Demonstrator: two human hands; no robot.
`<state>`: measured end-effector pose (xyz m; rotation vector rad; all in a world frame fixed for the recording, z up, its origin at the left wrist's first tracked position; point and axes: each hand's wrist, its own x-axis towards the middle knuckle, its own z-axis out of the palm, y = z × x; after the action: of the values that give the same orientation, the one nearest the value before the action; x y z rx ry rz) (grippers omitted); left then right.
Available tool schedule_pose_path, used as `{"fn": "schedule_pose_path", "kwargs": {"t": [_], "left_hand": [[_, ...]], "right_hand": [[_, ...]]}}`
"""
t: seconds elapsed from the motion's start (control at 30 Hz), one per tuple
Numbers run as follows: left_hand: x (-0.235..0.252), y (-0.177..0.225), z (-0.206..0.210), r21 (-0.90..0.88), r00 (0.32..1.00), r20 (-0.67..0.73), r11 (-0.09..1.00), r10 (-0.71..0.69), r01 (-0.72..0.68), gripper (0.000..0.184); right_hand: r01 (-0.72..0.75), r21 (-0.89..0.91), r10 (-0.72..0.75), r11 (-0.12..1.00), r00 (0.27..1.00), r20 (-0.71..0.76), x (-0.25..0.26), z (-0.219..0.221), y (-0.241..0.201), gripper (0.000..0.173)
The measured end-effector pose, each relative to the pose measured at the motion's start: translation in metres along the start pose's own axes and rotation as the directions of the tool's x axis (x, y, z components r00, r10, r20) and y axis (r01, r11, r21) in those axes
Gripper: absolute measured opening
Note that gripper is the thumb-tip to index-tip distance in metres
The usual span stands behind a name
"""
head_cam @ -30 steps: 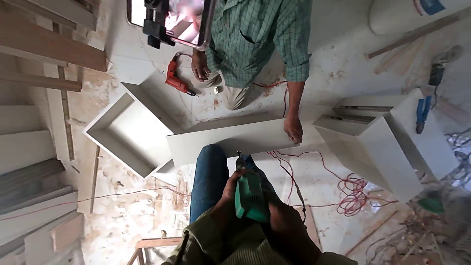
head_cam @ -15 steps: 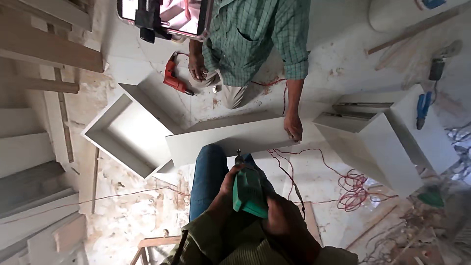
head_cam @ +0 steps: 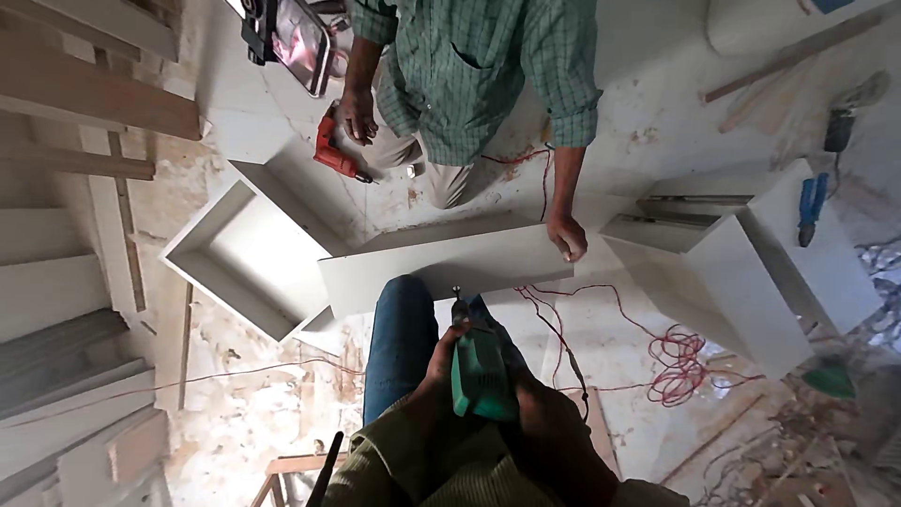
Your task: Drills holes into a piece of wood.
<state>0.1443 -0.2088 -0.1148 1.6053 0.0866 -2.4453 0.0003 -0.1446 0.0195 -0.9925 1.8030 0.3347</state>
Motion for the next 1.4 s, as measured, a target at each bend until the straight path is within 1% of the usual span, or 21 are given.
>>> {"fn": "schedule_pose_path", "kwargs": {"t": [0.07,0.17,0.23,0.3,0.33,0.43,0.47,0.53,0.63,0.7,0.73,0.83,0.93,1.03,1.1,1.2,1.27,1.3,1.4], "left_hand": [[-0.001,-0.002,-0.002,0.003,1.0,-0.002,1.0,-0.005,0.005,0.033],[-0.005,-0.001,-0.001,-0.005,1.0,-0.021,1.0,0.009,-0.009,0.033],[-0.005,-0.001,-0.003,0.006,0.999,-0.024,1.0,0.027,-0.027,0.034],[-0.007,0.001,-0.004,0.015,0.999,-0.02,0.999,0.029,-0.029,0.036],[-0.006,0.003,-0.004,0.031,0.999,-0.017,0.999,0.028,-0.027,0.036],[-0.006,0.007,-0.002,0.092,0.999,-0.03,0.996,0.02,-0.017,0.035],[-0.005,0.006,-0.003,0.104,0.999,-0.018,0.994,0.026,-0.024,0.035],[-0.002,0.004,-0.005,0.092,0.999,-0.001,0.995,0.036,-0.036,0.034],[-0.003,0.005,-0.004,0.076,1.0,0.004,0.997,0.026,-0.026,0.034],[-0.003,0.002,-0.003,0.075,1.0,0.001,0.997,0.023,-0.023,0.033],[-0.003,0.002,-0.002,0.077,1.0,-0.003,0.997,0.02,-0.02,0.033],[-0.003,0.002,-0.001,0.078,1.0,-0.016,0.997,0.01,-0.008,0.034],[-0.002,0.003,0.0,0.056,1.0,-0.015,0.998,0.002,-0.001,0.034],[0.001,0.007,0.002,0.046,1.0,-0.001,0.999,0.003,-0.003,0.034],[0.001,0.011,0.006,0.044,1.0,0.015,0.999,-0.003,0.002,0.035],[-0.003,0.013,0.008,0.037,0.999,0.022,0.999,-0.03,0.029,0.036],[0.0,0.015,0.008,0.033,0.998,0.047,0.999,-0.036,0.035,0.036],[0.0,0.017,0.009,0.044,0.998,0.046,0.998,-0.037,0.035,0.035],[0.003,0.022,0.012,0.136,0.999,-0.027,0.99,-0.042,0.045,0.032]], "right_hand": [[0.025,-0.002,-0.025,1.0,0.999,-0.031,-0.001,0.008,0.004,0.055],[0.039,0.005,-0.039,0.999,0.999,-0.009,0.0,0.01,0.004,0.054],[0.07,-0.007,-0.07,0.998,0.996,-0.062,0.0,0.011,0.002,0.049],[0.099,0.011,-0.097,0.995,0.989,-0.111,-0.002,0.011,-0.001,0.048],[0.097,0.02,-0.094,0.995,0.989,-0.113,-0.002,0.01,-0.002,0.048],[0.071,0.021,-0.069,0.997,0.994,-0.085,-0.003,0.008,-0.004,0.053],[0.06,0.013,-0.058,0.998,0.995,-0.075,-0.003,0.009,-0.004,0.053],[0.052,0.004,-0.051,0.999,0.996,-0.073,-0.002,0.01,-0.004,0.05],[0.047,0.013,-0.046,0.999,0.997,-0.068,-0.003,0.009,-0.004,0.054],[0.015,-0.009,-0.015,1.0,1.0,-0.011,-0.005,0.004,-0.006,0.057],[0.006,-0.013,-0.006,1.0,1.0,-0.008,-0.005,0.003,-0.006,0.056],[0.02,-0.015,-0.021,1.0,0.998,-0.057,-0.004,0.007,-0.005,0.054],[0.018,-0.032,-0.018,0.999,1.0,-0.019,-0.002,0.007,-0.005,0.056],[0.044,0.02,-0.042,0.999,0.996,-0.077,0.0,0.007,-0.005,0.052],[0.022,0.041,-0.02,0.999,0.998,-0.053,0.0,0.002,-0.007,0.052],[0.024,0.039,-0.021,0.999,0.997,-0.079,-0.003,0.001,-0.008,0.053],[-0.008,0.047,0.011,0.999,0.999,-0.047,-0.002,-0.004,-0.011,0.052],[-0.032,0.05,0.032,0.998,0.999,-0.004,0.0,-0.007,-0.013,0.051],[-0.065,0.041,0.063,0.997,0.997,0.04,0.006,-0.013,-0.016,0.049]]}}
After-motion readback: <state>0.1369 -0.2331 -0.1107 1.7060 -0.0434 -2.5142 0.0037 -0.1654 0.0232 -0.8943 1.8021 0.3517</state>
